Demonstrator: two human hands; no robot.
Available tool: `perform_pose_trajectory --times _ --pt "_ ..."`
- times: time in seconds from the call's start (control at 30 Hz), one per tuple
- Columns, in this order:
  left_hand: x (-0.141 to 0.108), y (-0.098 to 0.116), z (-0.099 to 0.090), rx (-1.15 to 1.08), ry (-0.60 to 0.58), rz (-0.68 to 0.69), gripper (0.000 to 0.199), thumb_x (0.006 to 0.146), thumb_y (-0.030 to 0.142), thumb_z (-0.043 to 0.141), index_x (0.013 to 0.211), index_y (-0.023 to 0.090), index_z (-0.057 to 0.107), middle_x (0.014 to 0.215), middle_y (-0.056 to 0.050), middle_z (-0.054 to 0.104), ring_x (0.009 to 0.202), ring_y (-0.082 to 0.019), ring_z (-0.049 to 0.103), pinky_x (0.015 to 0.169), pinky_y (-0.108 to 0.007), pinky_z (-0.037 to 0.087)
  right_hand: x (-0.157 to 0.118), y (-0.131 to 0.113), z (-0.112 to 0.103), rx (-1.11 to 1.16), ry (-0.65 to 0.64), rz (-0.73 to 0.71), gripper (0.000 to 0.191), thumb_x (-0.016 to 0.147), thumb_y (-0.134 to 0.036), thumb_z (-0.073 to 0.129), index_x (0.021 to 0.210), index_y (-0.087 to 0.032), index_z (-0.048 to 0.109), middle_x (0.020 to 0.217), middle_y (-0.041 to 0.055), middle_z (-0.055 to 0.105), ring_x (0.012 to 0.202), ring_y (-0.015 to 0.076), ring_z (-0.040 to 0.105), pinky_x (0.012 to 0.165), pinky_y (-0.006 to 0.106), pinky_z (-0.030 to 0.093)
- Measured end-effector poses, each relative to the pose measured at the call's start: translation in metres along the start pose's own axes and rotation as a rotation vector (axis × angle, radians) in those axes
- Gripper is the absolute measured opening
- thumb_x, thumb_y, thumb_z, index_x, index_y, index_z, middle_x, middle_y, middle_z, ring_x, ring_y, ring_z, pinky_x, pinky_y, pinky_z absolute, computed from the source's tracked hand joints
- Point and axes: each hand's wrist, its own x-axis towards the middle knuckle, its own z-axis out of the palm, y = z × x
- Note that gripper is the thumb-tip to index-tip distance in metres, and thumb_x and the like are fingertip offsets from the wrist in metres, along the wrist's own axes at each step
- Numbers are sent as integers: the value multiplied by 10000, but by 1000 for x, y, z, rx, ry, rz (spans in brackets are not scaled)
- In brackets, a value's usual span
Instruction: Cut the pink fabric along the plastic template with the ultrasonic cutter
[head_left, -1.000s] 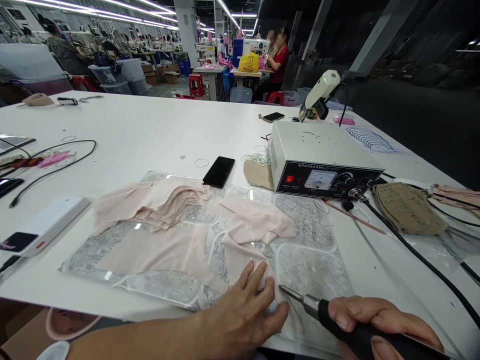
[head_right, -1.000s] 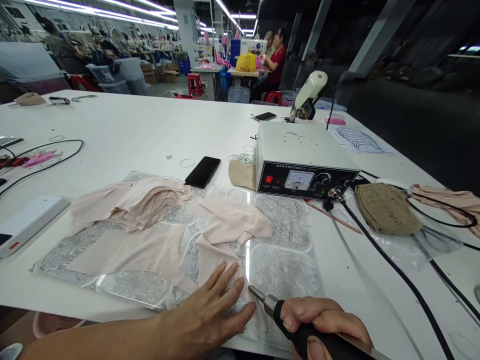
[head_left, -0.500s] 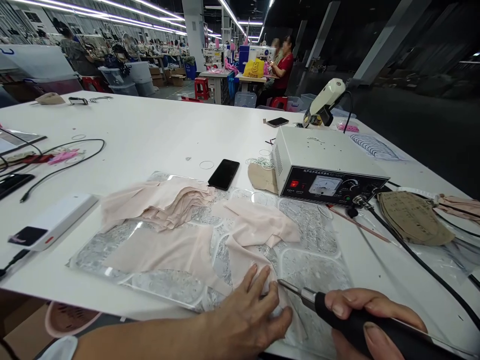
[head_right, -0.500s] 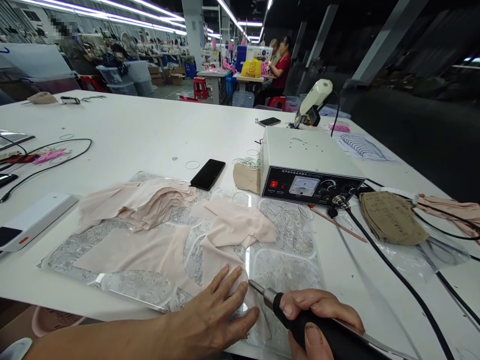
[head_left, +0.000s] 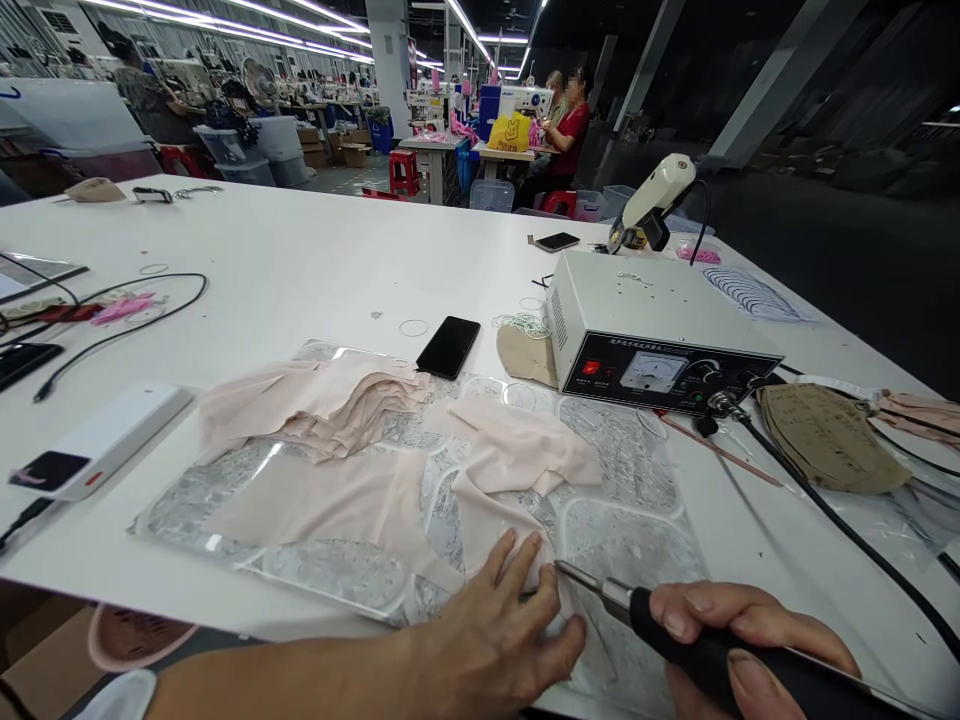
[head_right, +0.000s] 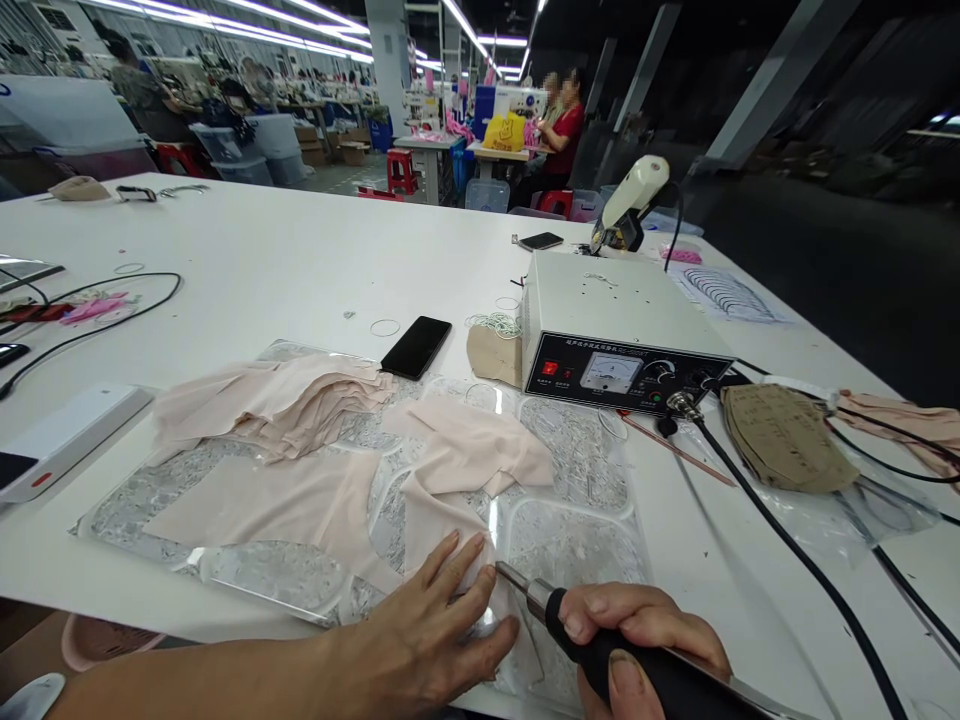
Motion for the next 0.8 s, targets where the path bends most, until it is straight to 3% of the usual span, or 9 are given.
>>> perform_pose_trajectory --times 0.37,0.8 --pt "0 0 2 6 20 -1 315 973 273 486 1250 155 576 1151 -158 624 1156 -411 586 929 -549 485 -1 7 5 92 80 35 110 750 -223 648 818 -237 562 708 -9 573 561 146 531 547 360 558" --pt "2 0 -1 8 30 -5 296 975 260 483 1229 158 594 1128 -141 638 1141 -392 603 921 -533 511 0 19 11 130 48 -19 109 770 -162 592 862 -204 552 761 2 586 597 137 549 564 353 557"
